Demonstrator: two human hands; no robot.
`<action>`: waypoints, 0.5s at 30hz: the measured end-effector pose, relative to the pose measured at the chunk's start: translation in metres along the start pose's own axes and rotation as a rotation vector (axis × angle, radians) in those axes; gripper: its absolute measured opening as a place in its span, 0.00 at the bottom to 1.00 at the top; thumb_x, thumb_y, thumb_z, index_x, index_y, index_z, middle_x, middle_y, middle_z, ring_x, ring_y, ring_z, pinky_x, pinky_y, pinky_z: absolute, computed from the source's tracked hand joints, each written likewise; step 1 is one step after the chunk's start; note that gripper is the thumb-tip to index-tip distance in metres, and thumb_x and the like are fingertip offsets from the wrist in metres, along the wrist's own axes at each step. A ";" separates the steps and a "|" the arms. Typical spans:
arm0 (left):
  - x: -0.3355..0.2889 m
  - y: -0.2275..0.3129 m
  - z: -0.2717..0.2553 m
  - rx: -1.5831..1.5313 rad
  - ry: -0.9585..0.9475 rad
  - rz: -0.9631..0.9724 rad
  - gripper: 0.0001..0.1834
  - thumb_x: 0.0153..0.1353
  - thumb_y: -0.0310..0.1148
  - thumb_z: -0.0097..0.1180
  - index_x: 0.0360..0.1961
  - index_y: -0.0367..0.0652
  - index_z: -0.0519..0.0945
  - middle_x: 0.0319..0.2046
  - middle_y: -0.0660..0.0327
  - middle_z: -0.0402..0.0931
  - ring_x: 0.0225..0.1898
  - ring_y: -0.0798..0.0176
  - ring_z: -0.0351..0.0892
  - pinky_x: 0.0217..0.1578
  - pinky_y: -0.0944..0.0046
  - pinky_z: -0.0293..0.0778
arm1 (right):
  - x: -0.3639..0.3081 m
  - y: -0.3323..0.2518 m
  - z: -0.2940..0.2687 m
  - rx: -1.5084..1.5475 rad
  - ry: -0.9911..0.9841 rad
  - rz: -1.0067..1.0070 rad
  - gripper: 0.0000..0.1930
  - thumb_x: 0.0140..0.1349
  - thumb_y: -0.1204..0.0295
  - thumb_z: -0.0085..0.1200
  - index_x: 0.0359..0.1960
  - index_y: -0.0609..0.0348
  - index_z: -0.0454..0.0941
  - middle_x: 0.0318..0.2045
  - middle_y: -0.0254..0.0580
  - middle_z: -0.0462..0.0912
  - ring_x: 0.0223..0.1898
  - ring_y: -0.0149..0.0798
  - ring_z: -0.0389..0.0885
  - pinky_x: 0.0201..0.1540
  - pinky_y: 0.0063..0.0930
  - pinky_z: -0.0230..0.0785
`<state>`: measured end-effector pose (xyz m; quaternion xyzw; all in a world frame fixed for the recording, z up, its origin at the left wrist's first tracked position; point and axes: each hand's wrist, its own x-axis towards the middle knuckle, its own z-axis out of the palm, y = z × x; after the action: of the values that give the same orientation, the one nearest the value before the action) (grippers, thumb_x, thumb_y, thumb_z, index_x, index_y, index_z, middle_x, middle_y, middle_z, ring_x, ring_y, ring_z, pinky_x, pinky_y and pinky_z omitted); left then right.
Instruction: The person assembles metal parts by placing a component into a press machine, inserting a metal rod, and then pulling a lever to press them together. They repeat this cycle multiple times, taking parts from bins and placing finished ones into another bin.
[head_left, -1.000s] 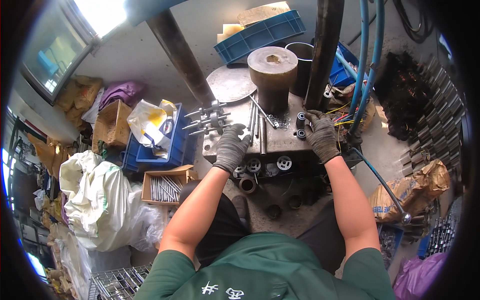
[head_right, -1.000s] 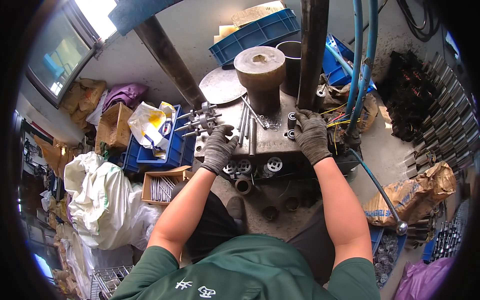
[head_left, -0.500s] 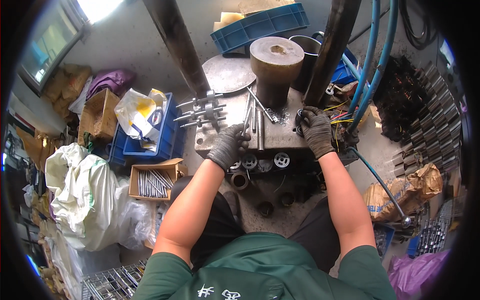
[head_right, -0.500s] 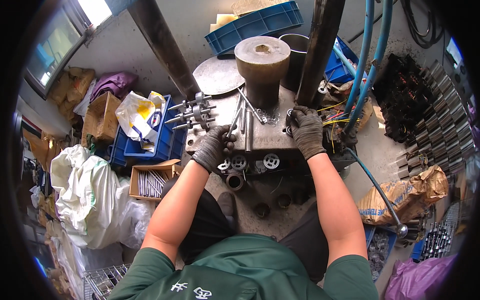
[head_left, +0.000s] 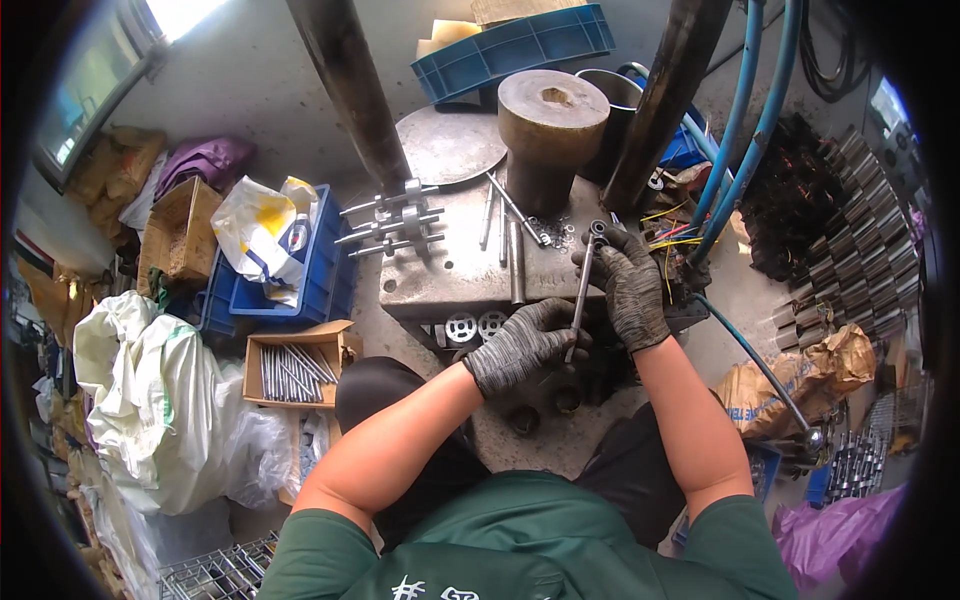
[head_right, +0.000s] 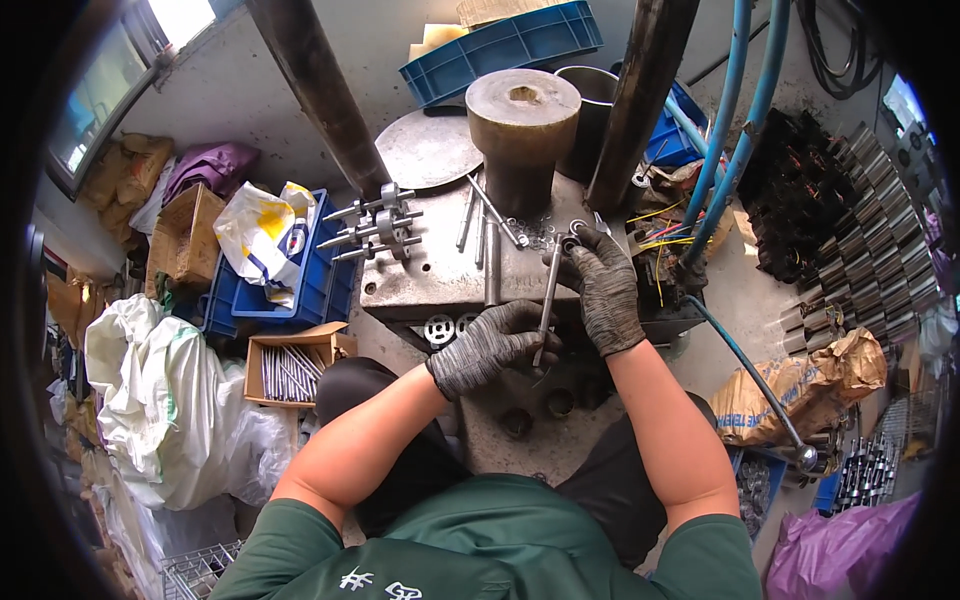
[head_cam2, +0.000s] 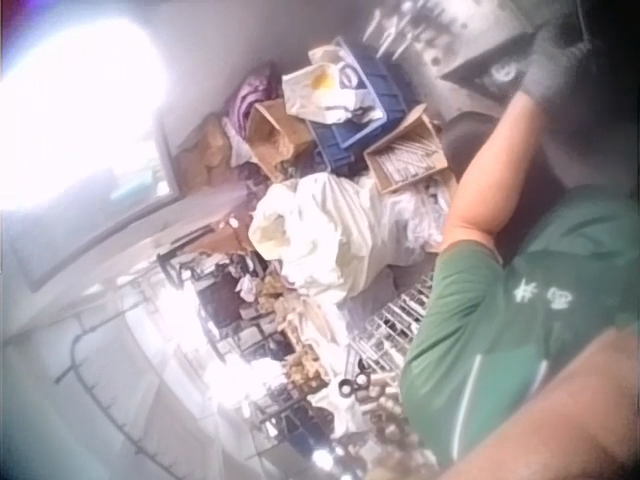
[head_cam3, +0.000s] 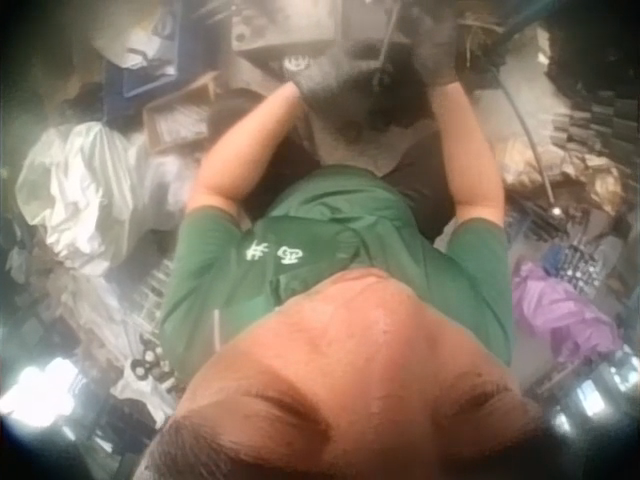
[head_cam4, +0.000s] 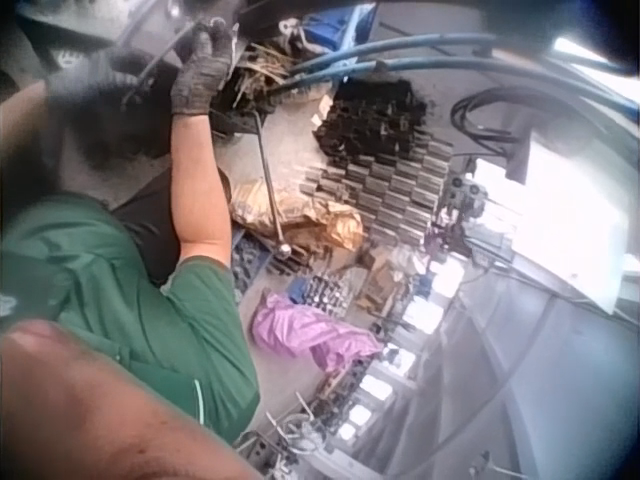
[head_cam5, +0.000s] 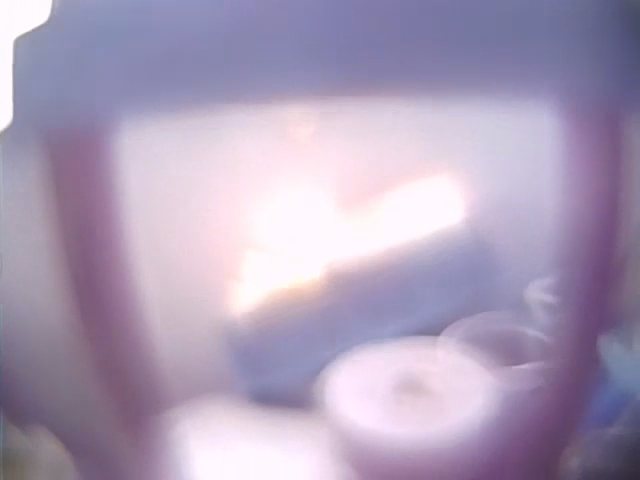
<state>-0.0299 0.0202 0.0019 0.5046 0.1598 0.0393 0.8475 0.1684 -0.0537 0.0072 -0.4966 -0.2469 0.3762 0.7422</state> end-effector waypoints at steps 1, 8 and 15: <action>0.003 -0.003 0.004 0.062 -0.011 -0.022 0.23 0.73 0.34 0.63 0.64 0.38 0.74 0.50 0.55 0.85 0.49 0.62 0.86 0.48 0.60 0.86 | -0.005 -0.003 -0.001 0.046 0.011 0.044 0.17 0.74 0.77 0.50 0.63 0.63 0.74 0.54 0.49 0.85 0.49 0.46 0.89 0.54 0.41 0.84; 0.011 -0.004 0.015 0.227 0.045 -0.071 0.19 0.72 0.31 0.61 0.62 0.39 0.76 0.46 0.59 0.86 0.44 0.69 0.83 0.45 0.65 0.83 | -0.014 -0.012 -0.014 -0.097 -0.072 -0.071 0.16 0.74 0.77 0.51 0.61 0.62 0.78 0.49 0.43 0.87 0.50 0.39 0.88 0.55 0.34 0.81; 0.017 -0.015 0.016 0.277 0.055 -0.017 0.19 0.72 0.29 0.60 0.61 0.37 0.76 0.43 0.62 0.85 0.39 0.72 0.80 0.42 0.67 0.80 | -0.021 -0.022 -0.012 0.111 0.047 0.159 0.18 0.76 0.63 0.57 0.60 0.62 0.79 0.44 0.44 0.88 0.44 0.38 0.87 0.52 0.33 0.80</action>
<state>-0.0102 0.0031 -0.0078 0.6139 0.1913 0.0235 0.7655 0.1720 -0.0818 0.0231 -0.4814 -0.1678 0.4354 0.7420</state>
